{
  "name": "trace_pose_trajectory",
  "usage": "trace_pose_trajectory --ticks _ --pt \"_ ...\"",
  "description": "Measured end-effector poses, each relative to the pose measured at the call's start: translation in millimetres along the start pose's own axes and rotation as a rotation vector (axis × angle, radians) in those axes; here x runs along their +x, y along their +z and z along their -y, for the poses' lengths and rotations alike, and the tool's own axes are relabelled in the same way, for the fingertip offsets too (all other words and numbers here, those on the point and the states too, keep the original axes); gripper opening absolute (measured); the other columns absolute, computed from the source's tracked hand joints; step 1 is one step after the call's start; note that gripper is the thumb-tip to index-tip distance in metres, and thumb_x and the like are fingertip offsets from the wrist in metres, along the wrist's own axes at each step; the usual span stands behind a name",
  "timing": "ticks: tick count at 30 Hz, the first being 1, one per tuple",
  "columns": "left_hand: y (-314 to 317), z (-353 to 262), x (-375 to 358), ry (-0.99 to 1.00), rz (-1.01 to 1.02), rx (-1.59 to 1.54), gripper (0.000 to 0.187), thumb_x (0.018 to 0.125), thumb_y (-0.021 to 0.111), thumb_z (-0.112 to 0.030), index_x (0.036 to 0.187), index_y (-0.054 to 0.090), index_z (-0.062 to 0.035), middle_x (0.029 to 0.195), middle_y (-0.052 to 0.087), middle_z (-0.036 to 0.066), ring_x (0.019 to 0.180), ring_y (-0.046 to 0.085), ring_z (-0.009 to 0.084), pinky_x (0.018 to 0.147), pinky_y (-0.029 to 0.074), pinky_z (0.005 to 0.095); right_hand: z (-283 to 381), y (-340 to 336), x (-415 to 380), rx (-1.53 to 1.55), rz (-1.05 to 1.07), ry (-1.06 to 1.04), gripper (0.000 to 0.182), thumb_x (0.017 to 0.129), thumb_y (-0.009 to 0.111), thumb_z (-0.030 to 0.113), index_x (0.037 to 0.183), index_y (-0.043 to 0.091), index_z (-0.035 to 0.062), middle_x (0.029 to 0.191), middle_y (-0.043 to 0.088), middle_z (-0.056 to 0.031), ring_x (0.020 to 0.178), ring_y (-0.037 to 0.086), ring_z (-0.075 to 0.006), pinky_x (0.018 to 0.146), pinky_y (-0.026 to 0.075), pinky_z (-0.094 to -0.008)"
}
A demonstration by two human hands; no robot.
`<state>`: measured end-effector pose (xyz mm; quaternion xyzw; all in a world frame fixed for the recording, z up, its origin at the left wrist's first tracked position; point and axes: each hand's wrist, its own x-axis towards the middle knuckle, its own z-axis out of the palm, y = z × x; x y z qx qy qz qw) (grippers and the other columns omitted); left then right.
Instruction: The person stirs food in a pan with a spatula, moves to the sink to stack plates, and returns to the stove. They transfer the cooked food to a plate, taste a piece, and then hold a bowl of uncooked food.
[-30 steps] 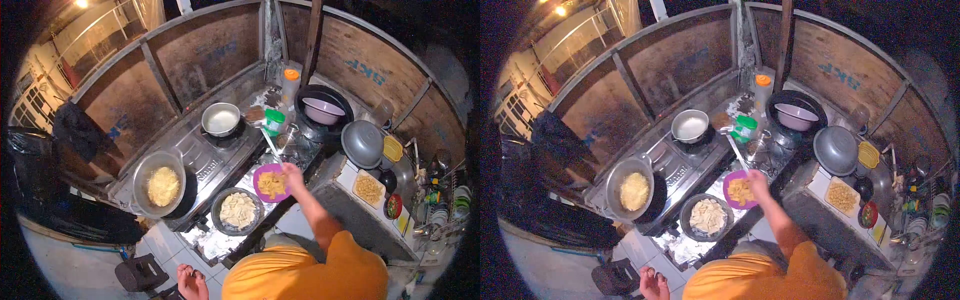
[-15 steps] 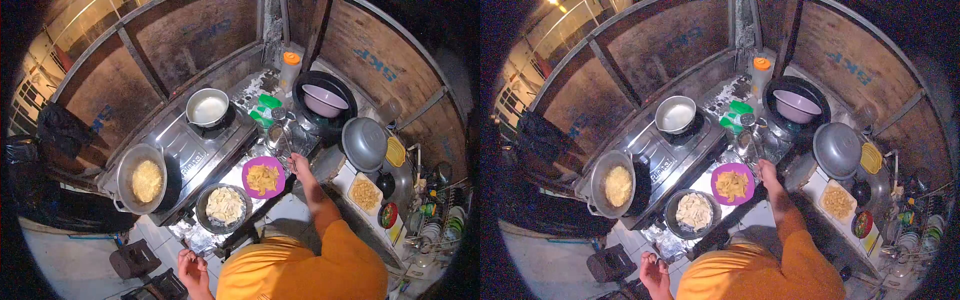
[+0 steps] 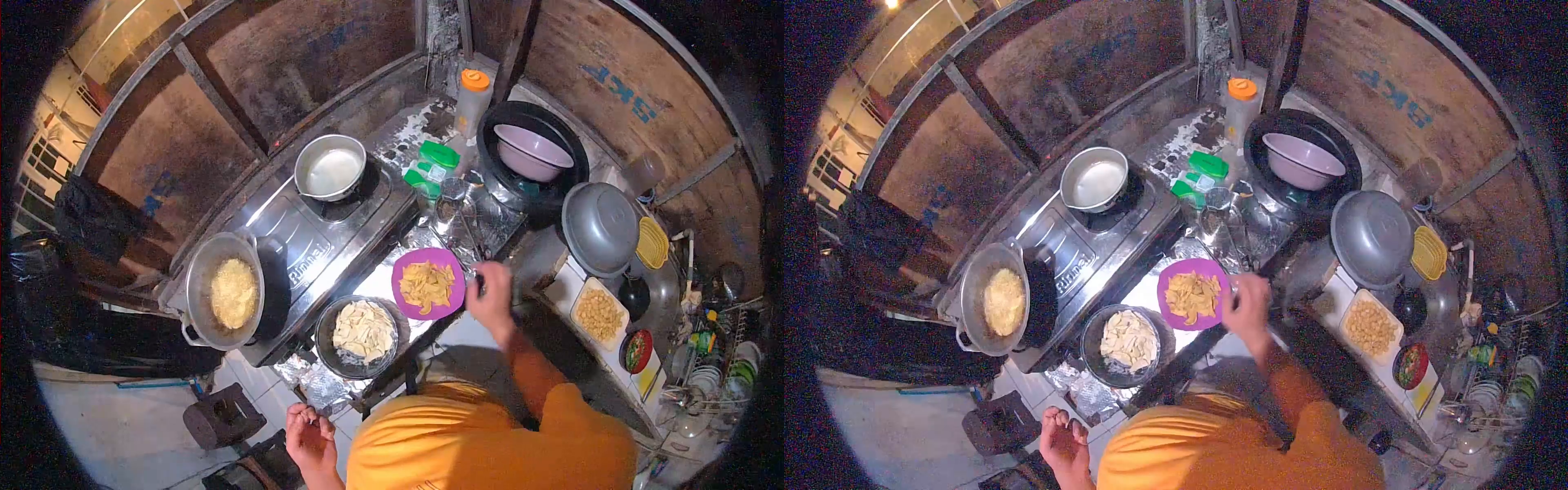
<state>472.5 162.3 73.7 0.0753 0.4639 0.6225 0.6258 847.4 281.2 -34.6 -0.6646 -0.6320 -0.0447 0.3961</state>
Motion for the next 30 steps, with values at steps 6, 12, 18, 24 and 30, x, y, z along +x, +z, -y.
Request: trace_pose_trajectory --ticks 6,12,18,24,30 --pt "-1.5 1.2 -2.7 -0.002 -0.034 0.026 0.018 0.085 0.053 -0.018 0.098 0.049 -0.0063 0.078 0.053 0.004 0.054 0.051 0.0174 0.048 0.04 0.0282 -46.4 138.5 -87.8 0.098 0.625 0.387 0.013 0.076 0.057 0.012 0.085 0.065 0.0071 0.084 0.062 -0.017 0.082 0.062 -0.0338 0.071 0.05 -0.0422" --pt "-12.8 -3.1 -13.7 0.037 -0.069 0.024 0.016 0.086 0.051 -0.018 0.098 0.049 -0.0067 0.078 0.052 0.004 0.055 0.051 0.0176 0.047 0.04 0.0282 -77.5 203.4 -112.2 -0.231 0.783 0.36 0.019 0.077 0.056 0.022 0.082 0.066 0.0067 0.084 0.063 -0.0168 0.08 0.063 -0.0339 0.071 0.051 -0.0432" --pt "-29.2 -2.0 -23.7 0.052 -0.089 0.009 0.019 0.086 0.05 -0.019 0.102 0.05 -0.0081 0.084 0.053 0.003 0.054 0.048 0.0182 0.047 0.04 0.0289 -54.7 202.5 -107.6 -0.323 0.689 0.248 0.024 0.078 0.055 0.022 0.08 0.064 0.0002 0.084 0.063 -0.0192 0.08 0.063 -0.0338 0.071 0.051 -0.0422" --pt "-30.1 -3.1 -26.4 0.062 -0.153 -0.03 0.016 0.085 0.051 -0.016 0.098 0.049 -0.0066 0.078 0.052 0.005 0.052 0.049 0.0175 0.046 0.04 0.0281 -58.4 202.8 -112.6 -0.236 0.72 0.288 0.022 0.076 0.055 0.019 0.081 0.065 0.0007 0.085 0.063 -0.0199 0.078 0.063 -0.0339 0.07 0.052 -0.0413" --pt "-32.2 -6.1 -26.6 0.048 -0.031 -0.018 0.018 0.088 0.05 -0.021 0.101 0.05 -0.0082 0.083 0.053 0.003 0.054 0.049 0.0185 0.048 0.04 0.0295 -45.4 167.6 -97.9 -0.056 0.628 0.486 0.016 0.076 0.058 0.015 0.081 0.064 0.0007 0.081 0.065 -0.0158 0.069 0.064 -0.029 0.06 0.05 -0.0362"
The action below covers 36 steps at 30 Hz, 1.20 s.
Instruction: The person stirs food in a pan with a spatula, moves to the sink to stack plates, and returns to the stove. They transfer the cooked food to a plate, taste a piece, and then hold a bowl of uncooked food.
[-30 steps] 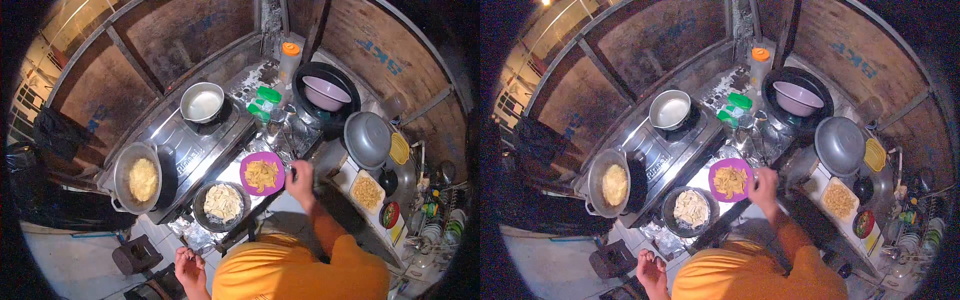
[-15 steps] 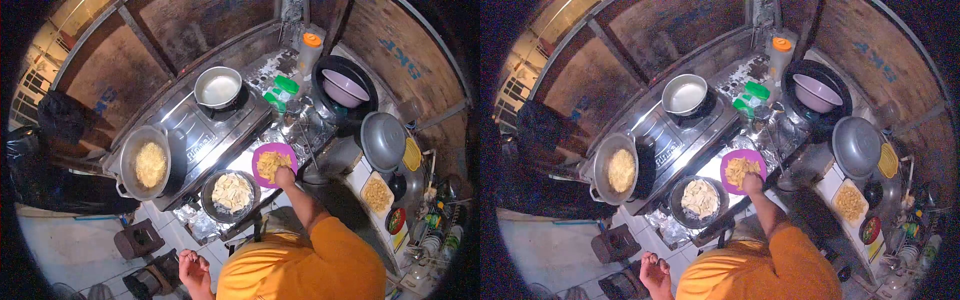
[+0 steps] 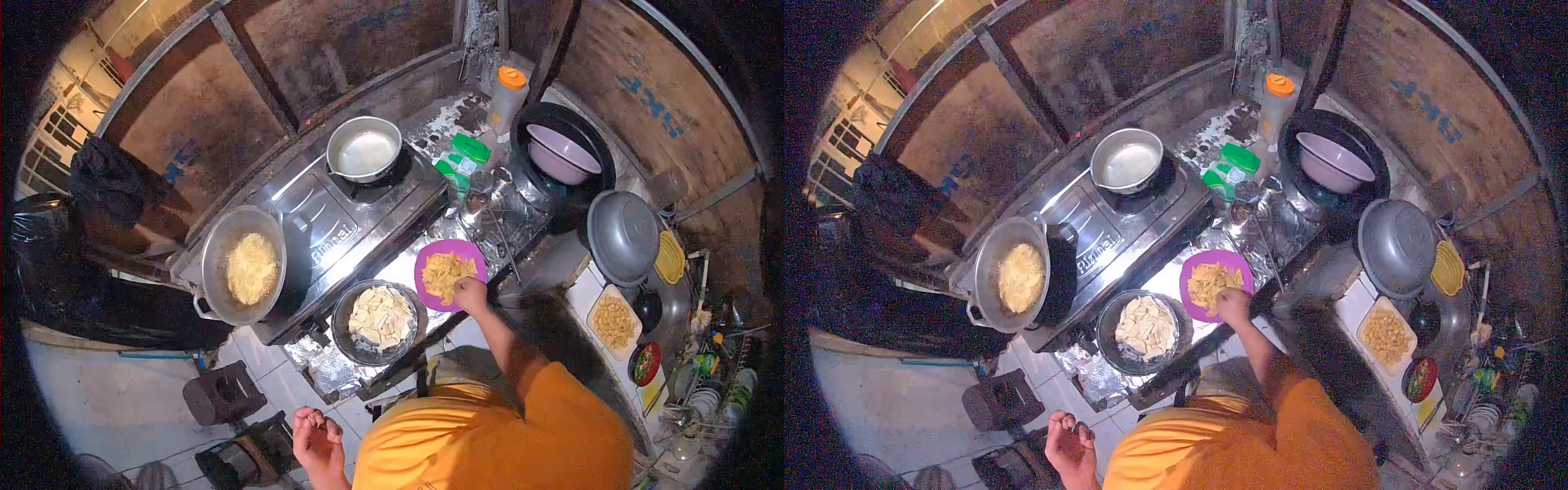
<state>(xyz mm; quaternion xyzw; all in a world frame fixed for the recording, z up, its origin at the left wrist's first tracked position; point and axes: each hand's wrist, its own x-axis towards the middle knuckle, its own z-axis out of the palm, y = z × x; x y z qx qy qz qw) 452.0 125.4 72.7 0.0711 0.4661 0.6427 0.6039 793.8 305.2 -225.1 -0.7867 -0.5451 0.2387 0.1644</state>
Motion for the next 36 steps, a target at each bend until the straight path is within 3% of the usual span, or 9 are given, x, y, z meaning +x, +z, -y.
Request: trace_pose_trajectory --ticks 3,9,12,14,16,18,30,32,36 --pt "1.8 0.6 1.8 0.0 -0.077 -0.012 0.017 0.084 0.052 -0.017 0.098 0.05 -0.0063 0.076 0.052 0.004 0.05 0.048 0.017 0.046 0.039 0.0284 15.8 -49.4 -27.9 1.181 0.274 0.286 0.01 0.088 0.053 0.007 0.083 0.061 0.0035 0.071 0.056 0.0003 0.057 0.05 -0.0095 0.051 0.039 -0.0224" --pt "3.9 3.9 8.1 -0.049 0.03 0.024 0.019 0.085 0.052 -0.019 0.1 0.05 -0.0068 0.079 0.053 0.002 0.053 0.049 0.0179 0.048 0.039 0.0289 98.5 -153.0 -87.0 2.008 0.584 0.239 0.012 0.089 0.053 0.009 0.095 0.058 -0.0003 0.088 0.057 -0.0061 0.069 0.05 -0.012 0.057 0.037 -0.0265" --pt "8.9 4.0 10.2 -0.066 0.038 0.028 0.02 0.085 0.053 -0.019 0.1 0.05 -0.0064 0.078 0.053 0.002 0.052 0.048 0.0181 0.048 0.039 0.0289 146.2 -201.9 -130.8 1.992 0.718 -0.08 0.012 0.09 0.049 0.007 0.092 0.059 0.001 0.088 0.058 -0.0076 0.072 0.053 -0.0163 0.062 0.04 -0.0303" --pt "7.2 5.2 10.2 -0.057 0.065 0.038 0.02 0.084 0.053 -0.019 0.1 0.05 -0.0064 0.078 0.053 0.002 0.05 0.047 0.0184 0.047 0.038 0.0291 191.9 -246.0 -160.1 1.904 0.724 -0.752 0.024 0.091 0.051 0.023 0.083 0.061 0.0032 0.081 0.062 -0.0111 0.067 0.056 -0.0226 0.059 0.042 -0.0341" --pt "8.9 7.0 11.2 -0.069 0.067 0.035 0.019 0.084 0.053 -0.018 0.099 0.05 -0.006 0.077 0.054 0.004 0.05 0.048 0.0179 0.047 0.038 0.0286 217.2 -282.2 -173.2 1.838 0.992 -1.077 0.041 0.093 0.045 0.037 0.082 0.062 0.0016 0.083 0.064 -0.0142 0.067 0.057 -0.0252 0.06 0.042 -0.0347" --pt "14.9 8.0 10.0 -0.081 0.069 0.03 0.018 0.084 0.053 -0.017 0.099 0.05 -0.0055 0.076 0.054 0.005 0.051 0.048 0.0175 0.047 0.038 0.0282 238.8 -287.9 -187.9 2.005 1.073 -1.174 0.041 0.092 0.047 0.037 0.087 0.063 -0.0004 0.087 0.065 -0.0138 0.069 0.057 -0.0262 0.061 0.042 -0.0337" --pt "9.8 11.0 14.5 -0.094 -0.009 0.025 0.017 0.085 0.052 -0.016 0.097 0.05 -0.0049 0.076 0.054 0.005 0.049 0.049 0.0177 0.045 0.038 0.0278 240.3 -245.9 -158.0 2.043 1.076 -1.243 0.028 0.089 0.054 0.024 0.099 0.062 -0.0009 0.094 0.063 -0.0131 0.082 0.059 -0.0241 0.08 0.044 -0.0352" --pt "10.2 7.1 14.9 -0.075 -0.013 0.024 0.017 0.084 0.051 -0.015 0.097 0.05 -0.0047 0.075 0.054 0.005 0.048 0.049 0.0178 0.045 0.038 0.0275 191.7 -218.9 -147.3 1.359 1.017 -0.377 0.027 0.089 0.056 0.02 0.103 0.061 -0.0011 0.096 0.063 -0.0088 0.083 0.059 -0.016 0.075 0.047 -0.0296" --pt "4.8 2.5 15.3 -0.06 -0.007 0.017 0.016 0.084 0.052 -0.015 0.097 0.05 -0.0049 0.075 0.054 0.005 0.049 0.049 0.0178 0.046 0.038 0.0274 72.0 -43.2 -76.5 0.666 0.537 -0.127 0.02 0.082 0.064 0.017 0.095 0.065 0.0026 0.092 0.067 -0.0094 0.086 0.063 -0.0171 0.079 0.049 -0.0302"
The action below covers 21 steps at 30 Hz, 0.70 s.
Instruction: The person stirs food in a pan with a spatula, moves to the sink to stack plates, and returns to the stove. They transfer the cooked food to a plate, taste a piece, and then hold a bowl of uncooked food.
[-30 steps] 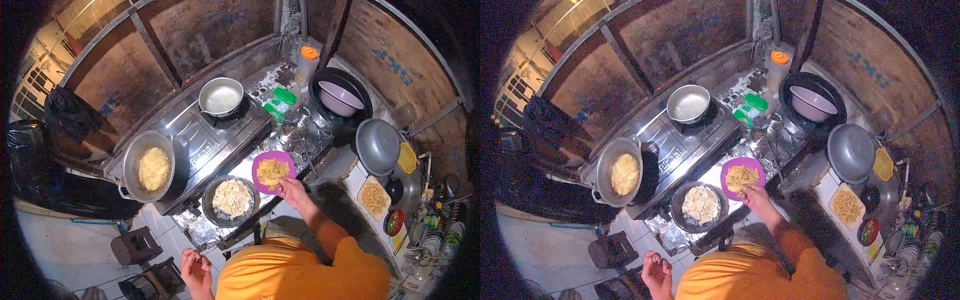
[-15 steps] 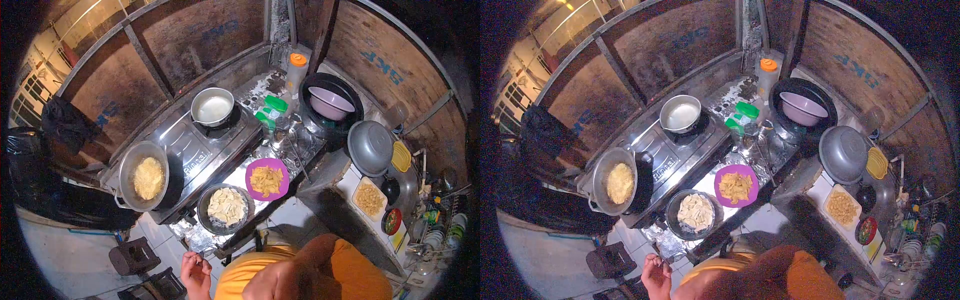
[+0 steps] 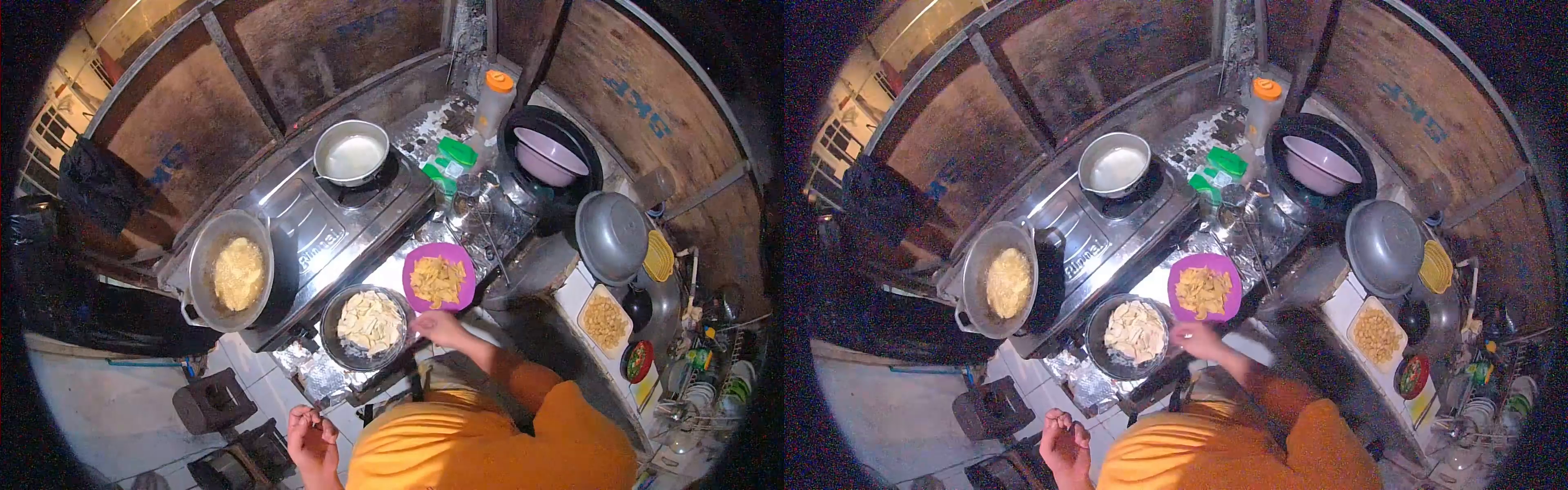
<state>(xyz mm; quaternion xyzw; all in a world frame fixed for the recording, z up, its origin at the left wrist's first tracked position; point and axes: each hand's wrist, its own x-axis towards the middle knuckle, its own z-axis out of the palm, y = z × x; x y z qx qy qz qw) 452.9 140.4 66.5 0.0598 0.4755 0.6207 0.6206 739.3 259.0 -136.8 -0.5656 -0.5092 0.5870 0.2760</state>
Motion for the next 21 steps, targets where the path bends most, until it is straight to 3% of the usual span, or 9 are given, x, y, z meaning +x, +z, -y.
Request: trace_pose_trajectory --ticks 1,3,4,6,8,10,16,21 --pt "-1.1 -0.9 -0.2 0.011 -0.009 -0.007 0.016 0.085 0.052 -0.015 0.097 0.05 -0.0049 0.076 0.054 0.005 0.05 0.049 0.0177 0.046 0.038 0.0274 -48.2 -7.6 9.3 -0.467 -0.099 -0.041 0.016 0.076 0.064 0.011 0.089 0.066 0.0024 0.086 0.067 -0.0138 0.082 0.065 -0.023 0.075 0.05 -0.0326" --pt "-6.8 -2.4 -1.4 0.026 -0.028 -0.013 0.017 0.085 0.052 -0.016 0.097 0.05 -0.0049 0.077 0.054 0.005 0.05 0.049 0.0176 0.046 0.038 0.0273 -103.9 -25.3 9.7 -0.628 -0.113 -0.086 0.018 0.07 0.059 0.005 0.086 0.067 0.0046 0.082 0.065 -0.0166 0.078 0.064 -0.0308 0.071 0.051 -0.0382" --pt "-8.6 -2.8 -0.2 0.03 -0.03 0.001 0.017 0.086 0.052 -0.018 0.098 0.05 -0.0063 0.078 0.052 0.004 0.051 0.049 0.0178 0.045 0.037 0.0284 -105.6 -28.7 16.2 -0.629 -0.107 -0.09 0.018 0.07 0.059 0.005 0.086 0.067 0.0046 0.082 0.065 -0.0166 0.078 0.064 -0.0308 0.071 0.051 -0.0382" --pt "-10.7 -2.4 -0.7 0.029 -0.041 0.017 0.018 0.086 0.051 -0.02 0.099 0.05 -0.0077 0.079 0.051 0.003 0.052 0.048 0.0179 0.045 0.037 0.0295 -111.2 -33.7 26.3 -0.82 -0.183 0.243 0.02 0.074 0.054 0.017 0.086 0.067 0.0085 0.091 0.064 -0.0174 0.088 0.061 -0.0345 0.079 0.049 -0.0428" --pt "-4.5 -2.3 -0.6 0.039 -0.063 0.001 0.018 0.085 0.053 -0.017 0.098 0.049 -0.0049 0.078 0.052 0.004 0.051 0.049 0.0175 0.047 0.038 0.0277 -104.4 -33.3 38.8 -0.775 -0.218 0.242 0.02 0.074 0.055 0.018 0.088 0.066 0.0083 0.091 0.064 -0.0172 0.088 0.061 -0.033 0.079 0.047 -0.0448" --pt "-3.0 -0.8 0.4 0.034 -0.053 0.012 0.019 0.084 0.053 -0.017 0.098 0.049 -0.0053 0.077 0.052 0.004 0.052 0.049 0.0175 0.047 0.038 0.0278 -96.3 -29.5 52.7 -0.805 -0.297 -0.073 0.015 0.074 0.055 0.015 0.082 0.066 0.0089 0.084 0.063 -0.0128 0.088 0.06 -0.0306 0.075 0.048 -0.0413" --pt "2.9 -4.4 -1.3 0.058 -0.077 0.01 0.019 0.084 0.053 -0.018 0.098 0.049 -0.0058 0.077 0.051 0.005 0.051 0.048 0.0177 0.047 0.037 0.0279 -71.9 -12.2 84.6 -1.087 -0.256 -0.021 0.02 0.079 0.049 0.013 0.092 0.064 0.0086 0.102 0.056 -0.0106 0.103 0.051 -0.0294 0.085 0.045 -0.0418" --pt "2.0 -3.5 -6.5 0.083 -0.079 -0.014 0.019 0.084 0.053 -0.017 0.098 0.049 -0.0061 0.077 0.052 0.004 0.051 0.048 0.0177 0.046 0.038 0.028 -73.5 -6.4 93.6 -1.105 -0.269 0.0 0.022 0.079 0.048 0.014 0.093 0.064 0.0054 0.105 0.055 -0.0122 0.104 0.051 -0.0308 0.085 0.045 -0.0419"
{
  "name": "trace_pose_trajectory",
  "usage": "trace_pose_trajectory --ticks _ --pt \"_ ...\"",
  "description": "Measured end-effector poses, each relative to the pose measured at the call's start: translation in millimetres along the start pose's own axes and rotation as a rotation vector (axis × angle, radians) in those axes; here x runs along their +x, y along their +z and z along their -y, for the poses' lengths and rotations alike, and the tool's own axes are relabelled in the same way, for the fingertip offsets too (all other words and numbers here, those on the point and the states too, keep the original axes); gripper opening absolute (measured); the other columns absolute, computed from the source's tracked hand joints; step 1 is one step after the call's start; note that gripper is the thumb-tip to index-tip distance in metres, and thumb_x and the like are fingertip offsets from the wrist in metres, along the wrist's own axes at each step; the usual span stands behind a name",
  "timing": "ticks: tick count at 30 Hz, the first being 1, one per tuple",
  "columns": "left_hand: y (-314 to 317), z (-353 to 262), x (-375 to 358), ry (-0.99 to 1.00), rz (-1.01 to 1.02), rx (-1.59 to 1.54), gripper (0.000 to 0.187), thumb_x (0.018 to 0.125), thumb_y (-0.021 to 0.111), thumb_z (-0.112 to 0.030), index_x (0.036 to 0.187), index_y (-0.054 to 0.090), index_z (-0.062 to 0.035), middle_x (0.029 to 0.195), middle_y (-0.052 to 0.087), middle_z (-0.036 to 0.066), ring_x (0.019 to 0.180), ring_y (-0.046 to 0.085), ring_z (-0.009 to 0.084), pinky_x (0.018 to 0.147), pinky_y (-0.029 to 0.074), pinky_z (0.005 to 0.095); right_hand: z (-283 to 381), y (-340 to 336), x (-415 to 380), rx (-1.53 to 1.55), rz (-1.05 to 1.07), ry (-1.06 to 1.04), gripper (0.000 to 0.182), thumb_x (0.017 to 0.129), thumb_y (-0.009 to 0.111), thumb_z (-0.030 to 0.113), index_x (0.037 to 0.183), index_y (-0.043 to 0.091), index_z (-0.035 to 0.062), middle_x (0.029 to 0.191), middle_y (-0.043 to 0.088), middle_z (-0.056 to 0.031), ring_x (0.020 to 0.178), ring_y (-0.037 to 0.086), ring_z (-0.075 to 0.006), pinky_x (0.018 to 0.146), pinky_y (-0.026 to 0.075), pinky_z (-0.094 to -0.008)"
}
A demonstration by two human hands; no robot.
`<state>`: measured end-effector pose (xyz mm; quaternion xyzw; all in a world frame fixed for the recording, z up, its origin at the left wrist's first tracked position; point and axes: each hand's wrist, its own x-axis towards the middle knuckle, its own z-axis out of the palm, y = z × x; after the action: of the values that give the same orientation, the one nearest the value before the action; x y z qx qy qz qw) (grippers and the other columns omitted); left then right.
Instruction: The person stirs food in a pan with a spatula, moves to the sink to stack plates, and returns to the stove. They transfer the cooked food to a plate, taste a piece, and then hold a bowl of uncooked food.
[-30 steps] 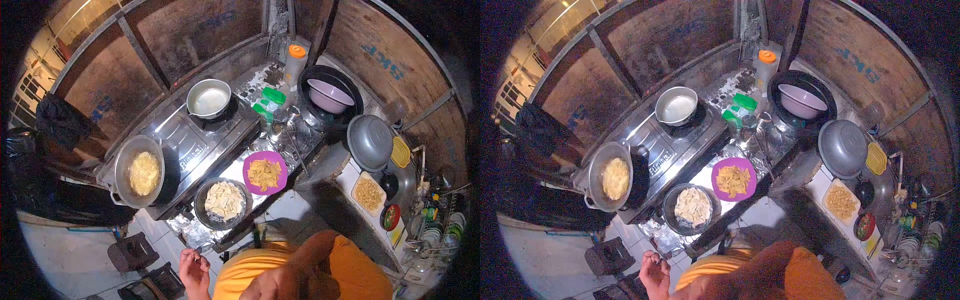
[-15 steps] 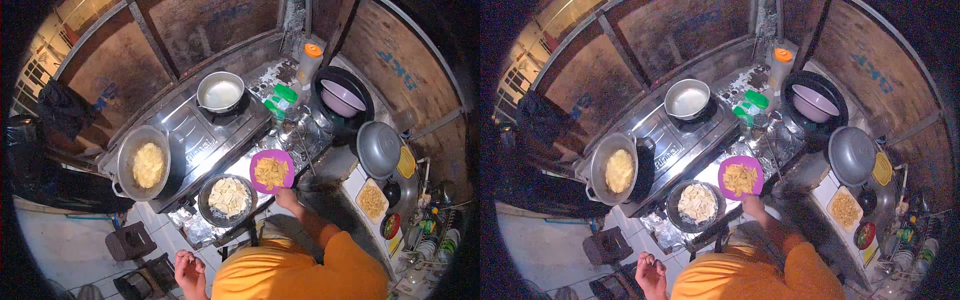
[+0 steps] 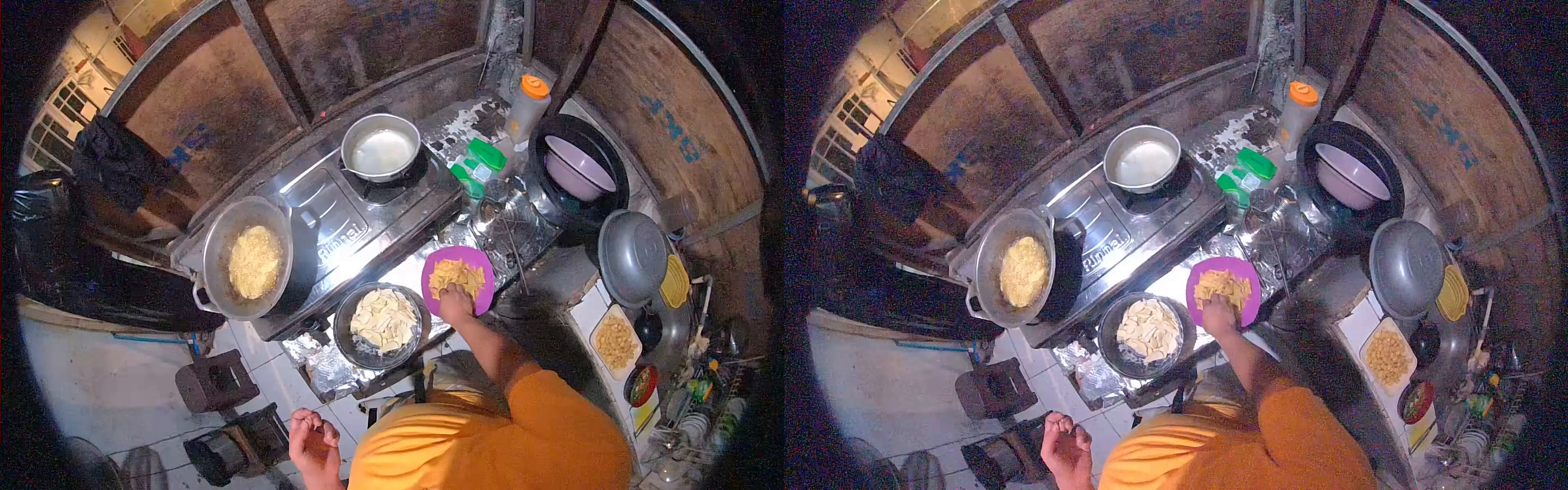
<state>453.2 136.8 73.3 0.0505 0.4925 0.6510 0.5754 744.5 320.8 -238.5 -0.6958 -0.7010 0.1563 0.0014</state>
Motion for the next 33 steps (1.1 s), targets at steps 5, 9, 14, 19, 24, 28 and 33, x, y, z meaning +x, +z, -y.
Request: trace_pose_trajectory --ticks 5,9,14,19,24,28,33 --pt "10.7 -7.8 -10.0 -0.014 -0.048 -0.011 0.017 0.084 0.052 -0.016 0.097 0.049 -0.0059 0.077 0.053 0.004 0.05 0.047 0.0167 0.045 0.038 0.0269 -13.9 10.2 6.1 0.065 -0.129 0.081 0.019 0.076 0.053 0.016 0.086 0.067 0.0069 0.091 0.062 -0.0129 0.09 0.059 -0.0316 0.077 0.048 -0.0407" --pt "6.9 -7.4 -12.8 -0.002 -0.048 -0.019 0.017 0.084 0.053 -0.016 0.097 0.049 -0.006 0.077 0.053 0.004 0.05 0.048 0.0163 0.044 0.037 0.0263 -22.0 10.0 11.8 0.469 -0.1 0.328 0.015 0.074 0.056 0.019 0.074 0.068 0.0097 0.074 0.066 -0.0126 0.07 0.064 -0.0312 0.066 0.051 -0.0424" --pt "-6.2 1.9 -12.5 -0.007 -0.058 -0.015 0.019 0.084 0.053 -0.016 0.098 0.049 -0.0054 0.075 0.052 0.004 0.05 0.049 0.0171 0.045 0.038 0.0265 -12.8 -1.6 17.6 0.399 -0.001 0.323 0.016 0.075 0.057 0.021 0.078 0.07 0.0127 0.078 0.066 -0.014 0.075 0.065 -0.0322 0.067 0.051 -0.042" --pt "-12.4 2.4 -14.3 -0.003 -0.013 -0.023 0.019 0.085 0.054 -0.016 0.1 0.05 -0.0055 0.076 0.053 0.005 0.051 0.05 0.0175 0.046 0.039 0.027 14.1 2.0 28.9 0.103 0.222 0.366 0.021 0.077 0.057 0.023 0.086 0.071 0.0101 0.09 0.069 -0.0131 0.084 0.067 -0.0295 0.069 0.053 -0.0416" --pt "-6.8 -8.9 -23.6 0.016 -0.055 -0.041 0.018 0.085 0.052 -0.015 0.1 0.05 -0.0059 0.077 0.055 0.006 0.052 0.051 0.018 0.046 0.039 0.0274 28.4 9.3 28.7 0.031 0.227 0.327 0.018 0.078 0.057 0.022 0.083 0.071 0.0107 0.089 0.069 -0.0122 0.082 0.068 -0.0263 0.066 0.053 -0.0398" --pt "-6.4 -14.5 -31.6 -0.033 0.013 -0.061 0.015 0.086 0.053 -0.012 0.099 0.055 -0.0054 0.086 0.056 0.005 0.068 0.05 0.0168 0.059 0.041 0.0288 32.9 3.1 28.1 0.116 0.249 0.333 0.024 0.079 0.053 0.016 0.091 0.07 0.0052 0.097 0.067 -0.016 0.092 0.065 -0.0295 0.073 0.053 -0.0383" --pt "-9.6 -13.7 -32.7 -0.016 0.002 -0.135 0.012 0.088 0.052 -0.011 0.098 0.055 -0.0058 0.085 0.055 0.005 0.06 0.048 0.0179 0.054 0.04 0.0286 37.1 8.7 32.2 0.136 0.268 0.374 0.023 0.076 0.056 0.018 0.09 0.07 0.0051 0.096 0.067 -0.0164 0.09 0.065 -0.0301 0.074 0.052 -0.0396"
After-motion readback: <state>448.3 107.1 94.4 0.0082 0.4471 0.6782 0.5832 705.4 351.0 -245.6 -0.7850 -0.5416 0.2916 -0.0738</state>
